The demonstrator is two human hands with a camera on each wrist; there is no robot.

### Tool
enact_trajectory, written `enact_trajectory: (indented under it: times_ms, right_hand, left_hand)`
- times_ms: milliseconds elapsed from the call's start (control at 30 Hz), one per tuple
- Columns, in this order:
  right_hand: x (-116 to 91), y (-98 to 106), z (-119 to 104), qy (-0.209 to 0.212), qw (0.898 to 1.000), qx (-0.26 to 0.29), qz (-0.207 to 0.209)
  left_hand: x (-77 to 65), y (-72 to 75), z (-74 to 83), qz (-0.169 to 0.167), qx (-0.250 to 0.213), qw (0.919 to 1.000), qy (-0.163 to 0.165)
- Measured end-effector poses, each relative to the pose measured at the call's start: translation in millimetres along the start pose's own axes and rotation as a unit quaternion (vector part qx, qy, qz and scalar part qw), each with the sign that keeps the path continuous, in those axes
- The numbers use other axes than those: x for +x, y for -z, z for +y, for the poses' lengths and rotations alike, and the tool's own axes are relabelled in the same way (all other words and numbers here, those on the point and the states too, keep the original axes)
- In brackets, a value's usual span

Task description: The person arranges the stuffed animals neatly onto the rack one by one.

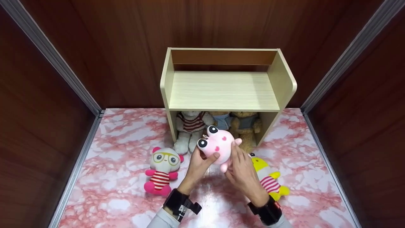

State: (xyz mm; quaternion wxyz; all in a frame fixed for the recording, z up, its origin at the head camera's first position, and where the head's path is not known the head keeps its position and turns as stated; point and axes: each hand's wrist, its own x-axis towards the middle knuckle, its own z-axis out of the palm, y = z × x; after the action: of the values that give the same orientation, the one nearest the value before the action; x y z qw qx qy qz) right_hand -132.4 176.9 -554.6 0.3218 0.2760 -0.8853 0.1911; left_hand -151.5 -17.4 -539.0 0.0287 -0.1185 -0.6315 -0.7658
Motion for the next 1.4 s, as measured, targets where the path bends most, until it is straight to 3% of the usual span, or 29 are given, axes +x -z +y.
enact_trajectory:
  times_ms: [167, 300, 400, 500, 600, 700, 833, 1033, 1133, 1267, 1400]
  right_hand:
    - [-5.2, 4.3, 1.3, -0.016, 0.995, 0.089, -0.042]
    - [-5.9, 4.1, 6.3, -0.044, 0.978, 0.204, -0.018]
    - [-6.7, 3.0, 11.0, -0.08, 0.962, 0.261, 0.014]
    - [-10.0, 2.5, 14.7, -0.138, 0.957, 0.255, 0.022]
    - [-12.6, 0.5, 17.0, -0.168, 0.959, 0.226, 0.014]
    - [-12.5, -1.1, 16.8, -0.171, 0.961, 0.217, -0.009]
    - [-10.0, -2.4, 14.1, -0.175, 0.956, 0.234, -0.04]
    - [-8.5, -2.9, 8.4, -0.197, 0.939, 0.273, -0.072]
    - [-8.7, -4.0, 5.4, -0.195, 0.934, 0.288, -0.078]
    - [-8.0, -5.4, 2.6, -0.188, 0.941, 0.273, -0.068]
    - [-6.0, -1.9, 2.3, -0.203, 0.939, 0.274, -0.048]
  left_hand:
    - [4.0, 6.6, 0.0, 0.037, -0.026, 0.9989, 0.013]
    - [5.7, 11.7, 1.8, 0.059, -0.039, 0.9967, 0.039]
    - [7.3, 15.1, 3.6, 0.067, -0.041, 0.9959, 0.045]
    - [10.3, 18.1, 4.4, 0.073, -0.051, 0.9953, 0.039]
    - [12.5, 20.2, 5.1, 0.079, -0.064, 0.9943, 0.033]
    - [14.7, 21.5, 4.8, 0.08, -0.069, 0.9941, 0.026]
    - [17.0, 22.2, 4.7, 0.069, -0.075, 0.9946, 0.02]
    - [17.3, 21.3, 5.3, 0.049, -0.081, 0.9953, 0.022]
    - [16.4, 19.4, 6.4, 0.042, -0.084, 0.9952, 0.024]
    - [14.9, 17.1, 8.5, 0.023, -0.09, 0.9952, 0.029]
    - [14.3, 17.7, 8.3, -0.008, -0.112, 0.9935, 0.021]
